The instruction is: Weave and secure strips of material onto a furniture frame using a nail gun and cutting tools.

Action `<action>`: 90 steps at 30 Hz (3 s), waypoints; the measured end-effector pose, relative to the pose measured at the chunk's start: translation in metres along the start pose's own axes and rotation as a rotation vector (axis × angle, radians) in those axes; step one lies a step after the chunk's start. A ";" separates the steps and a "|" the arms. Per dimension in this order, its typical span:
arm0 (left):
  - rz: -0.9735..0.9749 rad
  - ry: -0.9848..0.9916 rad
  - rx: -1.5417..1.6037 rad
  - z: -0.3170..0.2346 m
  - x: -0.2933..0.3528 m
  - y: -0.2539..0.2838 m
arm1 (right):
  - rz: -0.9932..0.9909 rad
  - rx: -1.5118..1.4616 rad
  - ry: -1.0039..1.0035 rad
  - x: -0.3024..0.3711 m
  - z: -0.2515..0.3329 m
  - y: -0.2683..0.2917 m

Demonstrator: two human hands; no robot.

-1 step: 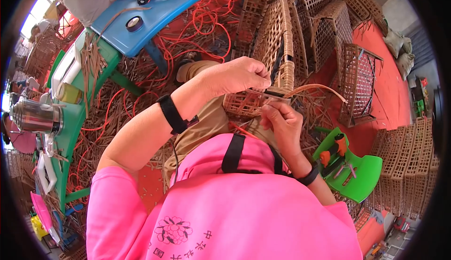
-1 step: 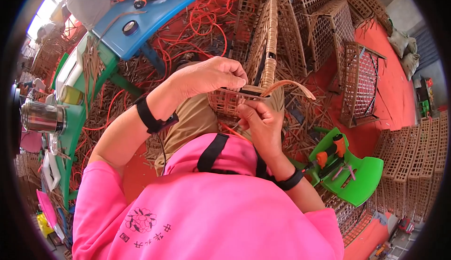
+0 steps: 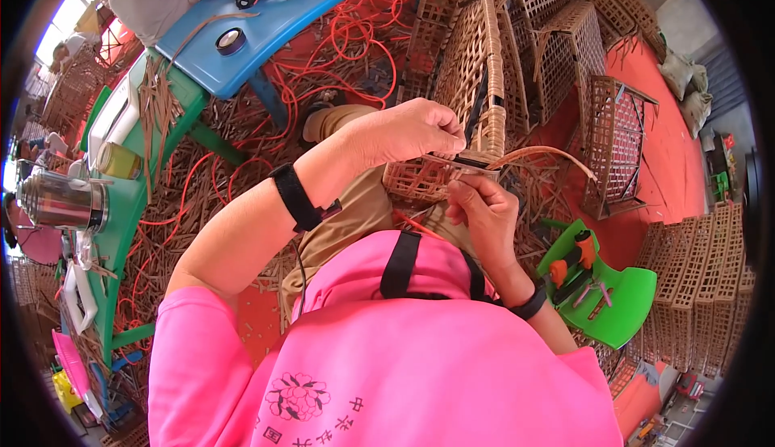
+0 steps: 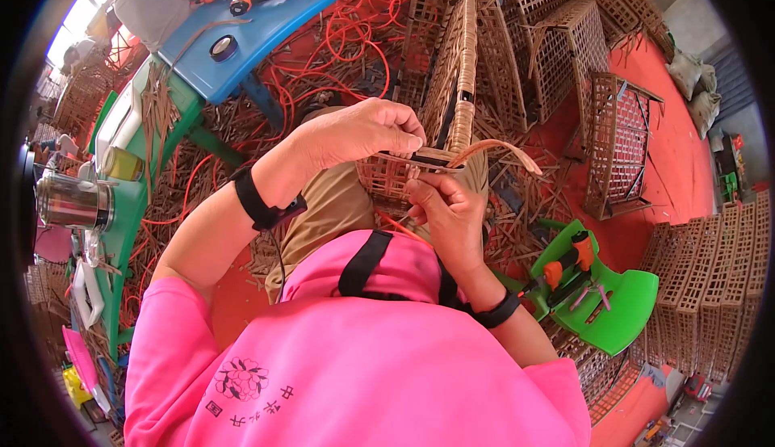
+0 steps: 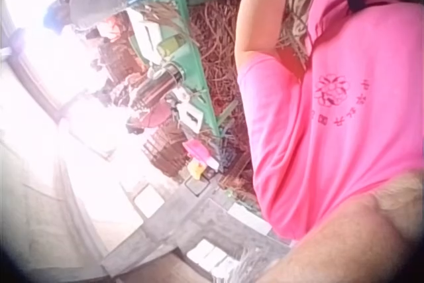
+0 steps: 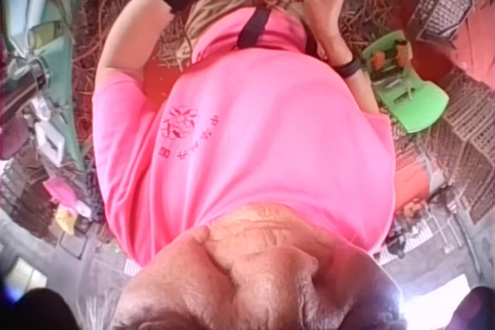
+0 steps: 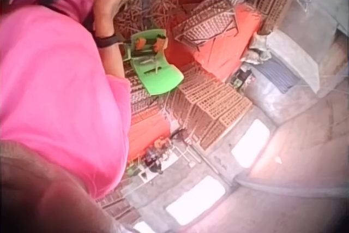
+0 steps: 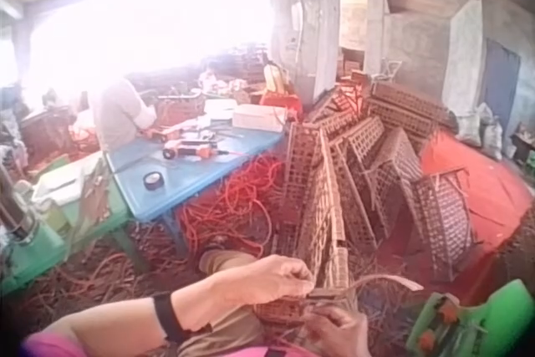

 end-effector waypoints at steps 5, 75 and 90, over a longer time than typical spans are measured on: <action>-0.016 -0.016 -0.035 -0.002 0.001 0.001 | -0.008 -0.016 -0.003 -0.004 -0.004 -0.005; -0.432 -0.362 -0.329 -0.028 0.032 0.011 | 0.146 0.696 0.270 -0.070 0.097 -0.015; -0.483 -0.662 -0.937 -0.062 0.048 -0.014 | 0.268 0.770 0.442 -0.075 0.103 -0.028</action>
Point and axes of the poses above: each hand's wrist, its own x-axis away from the middle knuckle, its own y-axis out of the back of the hand, z = x × y, the point moved 8 cm from there along -x, towards the middle knuckle, and after that the axes turned 4 degrees about -x, right-handed, at the moved point
